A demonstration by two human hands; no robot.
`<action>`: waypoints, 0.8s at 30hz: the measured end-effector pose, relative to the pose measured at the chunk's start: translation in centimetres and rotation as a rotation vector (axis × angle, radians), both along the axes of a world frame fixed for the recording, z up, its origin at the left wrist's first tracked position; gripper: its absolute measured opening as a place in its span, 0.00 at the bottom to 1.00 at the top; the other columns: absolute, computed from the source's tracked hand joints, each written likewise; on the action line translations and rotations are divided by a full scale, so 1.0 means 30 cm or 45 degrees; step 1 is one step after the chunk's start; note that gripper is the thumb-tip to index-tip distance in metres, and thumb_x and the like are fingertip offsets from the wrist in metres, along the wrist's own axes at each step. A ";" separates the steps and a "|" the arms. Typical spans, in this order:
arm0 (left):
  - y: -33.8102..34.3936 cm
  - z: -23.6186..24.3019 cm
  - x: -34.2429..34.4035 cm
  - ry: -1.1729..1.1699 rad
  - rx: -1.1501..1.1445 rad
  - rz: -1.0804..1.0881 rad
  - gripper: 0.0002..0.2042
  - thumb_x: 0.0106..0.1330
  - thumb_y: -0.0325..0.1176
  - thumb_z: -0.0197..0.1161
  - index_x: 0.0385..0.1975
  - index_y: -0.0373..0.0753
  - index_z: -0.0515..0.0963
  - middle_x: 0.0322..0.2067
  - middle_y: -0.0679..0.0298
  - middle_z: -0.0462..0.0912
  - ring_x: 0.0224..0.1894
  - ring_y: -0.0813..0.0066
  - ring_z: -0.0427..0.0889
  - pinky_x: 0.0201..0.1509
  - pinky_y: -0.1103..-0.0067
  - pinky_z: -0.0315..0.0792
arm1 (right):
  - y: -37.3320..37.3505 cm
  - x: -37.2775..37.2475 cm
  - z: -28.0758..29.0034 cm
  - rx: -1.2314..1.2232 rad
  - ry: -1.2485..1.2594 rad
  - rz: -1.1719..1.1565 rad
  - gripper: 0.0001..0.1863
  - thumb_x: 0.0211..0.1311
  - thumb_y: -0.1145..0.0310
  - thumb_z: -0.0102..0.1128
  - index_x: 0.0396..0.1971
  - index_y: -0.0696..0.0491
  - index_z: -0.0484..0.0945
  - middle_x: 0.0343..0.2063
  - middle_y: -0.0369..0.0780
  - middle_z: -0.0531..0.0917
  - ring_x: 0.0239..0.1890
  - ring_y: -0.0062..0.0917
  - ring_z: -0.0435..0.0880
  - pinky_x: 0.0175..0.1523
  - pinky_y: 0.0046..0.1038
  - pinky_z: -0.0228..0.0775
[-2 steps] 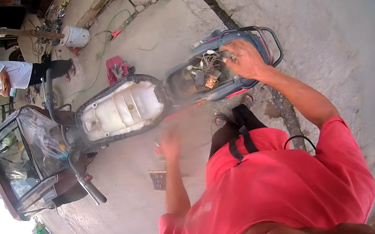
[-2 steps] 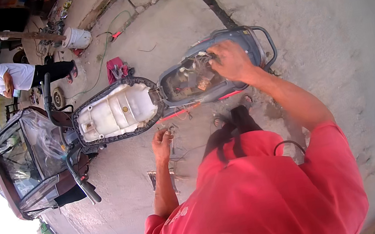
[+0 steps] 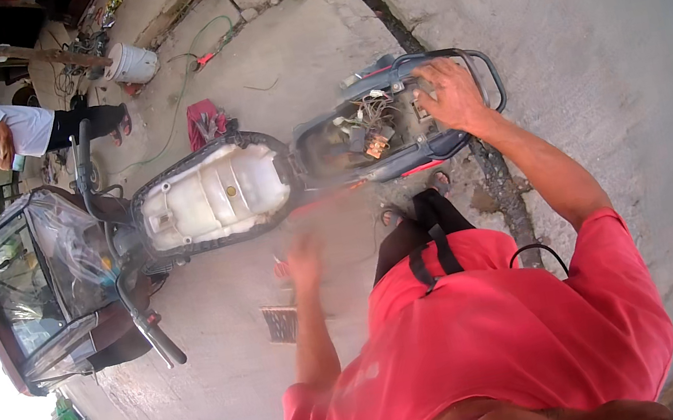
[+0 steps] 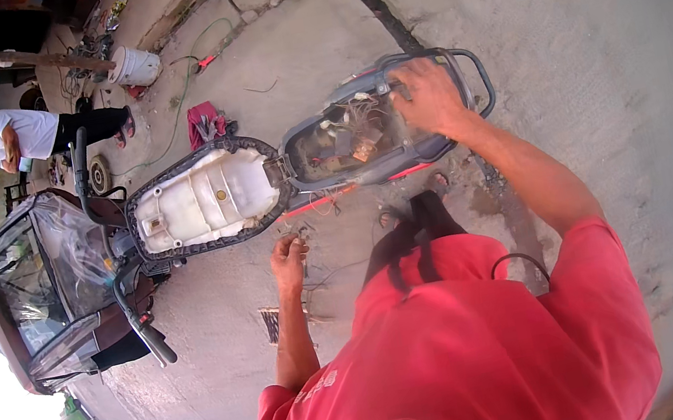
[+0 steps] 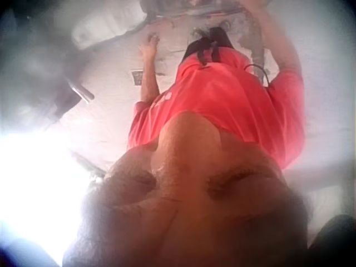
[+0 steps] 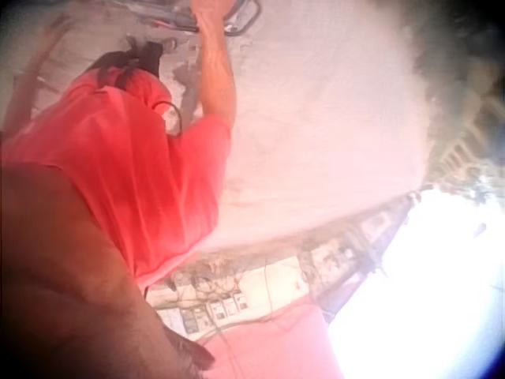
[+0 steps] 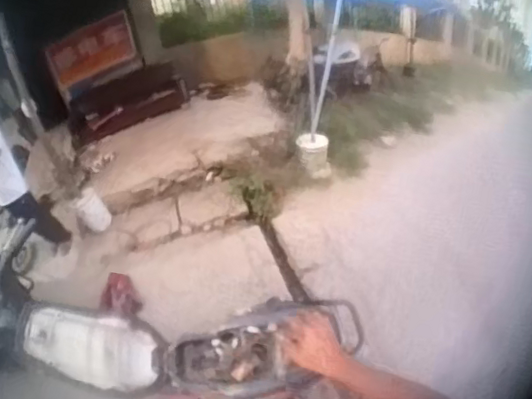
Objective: The person repairs an electric scooter by manipulating wires near the handlebars and accessing electrical components within the under-seat compartment.
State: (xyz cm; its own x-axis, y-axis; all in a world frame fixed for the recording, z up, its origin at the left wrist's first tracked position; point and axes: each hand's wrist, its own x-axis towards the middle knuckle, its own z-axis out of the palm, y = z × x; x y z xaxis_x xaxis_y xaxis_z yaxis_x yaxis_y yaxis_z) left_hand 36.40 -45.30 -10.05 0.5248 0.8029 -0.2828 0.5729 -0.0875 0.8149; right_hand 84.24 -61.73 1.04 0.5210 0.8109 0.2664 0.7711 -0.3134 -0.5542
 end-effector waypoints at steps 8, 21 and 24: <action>-0.285 -0.386 -0.190 -0.045 -0.363 0.170 0.13 0.72 0.34 0.60 0.50 0.33 0.80 0.38 0.62 0.87 0.36 0.75 0.87 0.39 0.79 0.77 | -0.097 0.244 -0.241 -0.260 -0.088 -0.390 0.37 0.56 0.63 0.68 0.68 0.45 0.68 0.54 0.45 0.82 0.57 0.44 0.80 0.60 0.46 0.73; -0.070 -0.521 0.208 -0.260 -0.041 -0.133 0.13 0.70 0.34 0.62 0.49 0.34 0.80 0.36 0.62 0.86 0.36 0.76 0.86 0.39 0.78 0.77 | -0.030 0.193 -0.148 -0.738 0.001 -0.737 0.29 0.64 0.56 0.58 0.65 0.44 0.70 0.38 0.51 0.88 0.44 0.52 0.87 0.50 0.51 0.78; 0.025 -0.366 0.442 -0.163 -0.193 -0.130 0.16 0.70 0.35 0.63 0.52 0.33 0.79 0.40 0.60 0.87 0.39 0.73 0.86 0.44 0.77 0.77 | -0.046 0.209 -0.169 -0.713 0.007 -0.745 0.28 0.63 0.55 0.58 0.63 0.43 0.71 0.37 0.50 0.89 0.43 0.52 0.87 0.49 0.51 0.78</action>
